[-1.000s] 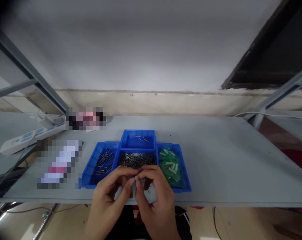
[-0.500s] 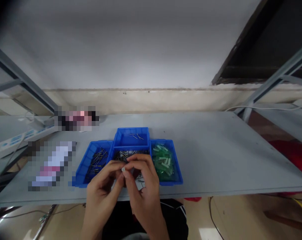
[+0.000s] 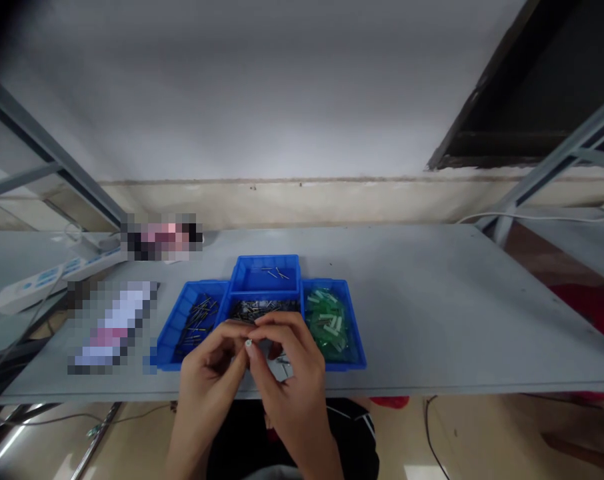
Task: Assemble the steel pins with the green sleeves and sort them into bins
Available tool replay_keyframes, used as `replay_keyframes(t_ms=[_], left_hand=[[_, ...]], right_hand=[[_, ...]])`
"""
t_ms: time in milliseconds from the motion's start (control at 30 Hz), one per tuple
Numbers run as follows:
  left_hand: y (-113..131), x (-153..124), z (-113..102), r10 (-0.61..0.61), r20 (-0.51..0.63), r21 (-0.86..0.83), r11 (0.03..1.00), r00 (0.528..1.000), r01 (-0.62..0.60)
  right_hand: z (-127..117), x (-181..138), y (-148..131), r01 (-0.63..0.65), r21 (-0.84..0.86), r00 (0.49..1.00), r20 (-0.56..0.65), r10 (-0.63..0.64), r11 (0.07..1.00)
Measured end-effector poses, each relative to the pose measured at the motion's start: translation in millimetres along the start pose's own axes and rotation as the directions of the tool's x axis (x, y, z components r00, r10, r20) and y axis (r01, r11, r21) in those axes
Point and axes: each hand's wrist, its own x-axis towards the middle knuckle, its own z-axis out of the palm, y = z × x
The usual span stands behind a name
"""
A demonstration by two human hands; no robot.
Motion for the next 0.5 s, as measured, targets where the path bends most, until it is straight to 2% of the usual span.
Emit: replay_keyframes(t_ms=[200, 367, 433, 500], left_hand=[[-4.0, -4.4, -2.2, -0.03, 0.009, 0.048, 0.998, 1.0, 0.03], [-0.3, -2.5, -4.8, -0.001, 0.005, 0.074, 0.997, 1.0, 0.001], [5.5, -4.6, -7.1, 0.042, -0.043, 0.076, 0.996, 0.998, -0.038], [11.3, -8.5, -10.4, 0.087, -0.157, 0.084, 0.994, 0.984, -0.074]], right_hand=[[-1.1, -9.1, 4.4, -0.041, -0.028, 0.999, 0.024, 0.042, 0.999], [-3.1, -7.2, 0.0, 0.003, -0.037, 1.0, -0.002, -0.003, 0.999], [-5.2, 2.3, -3.7, 0.057, -0.032, 0.998, -0.004, -0.057, 0.998], [-7.2, 19.9, -5.0, 0.129, -0.077, 0.992, 0.023, -0.128, 0.989]])
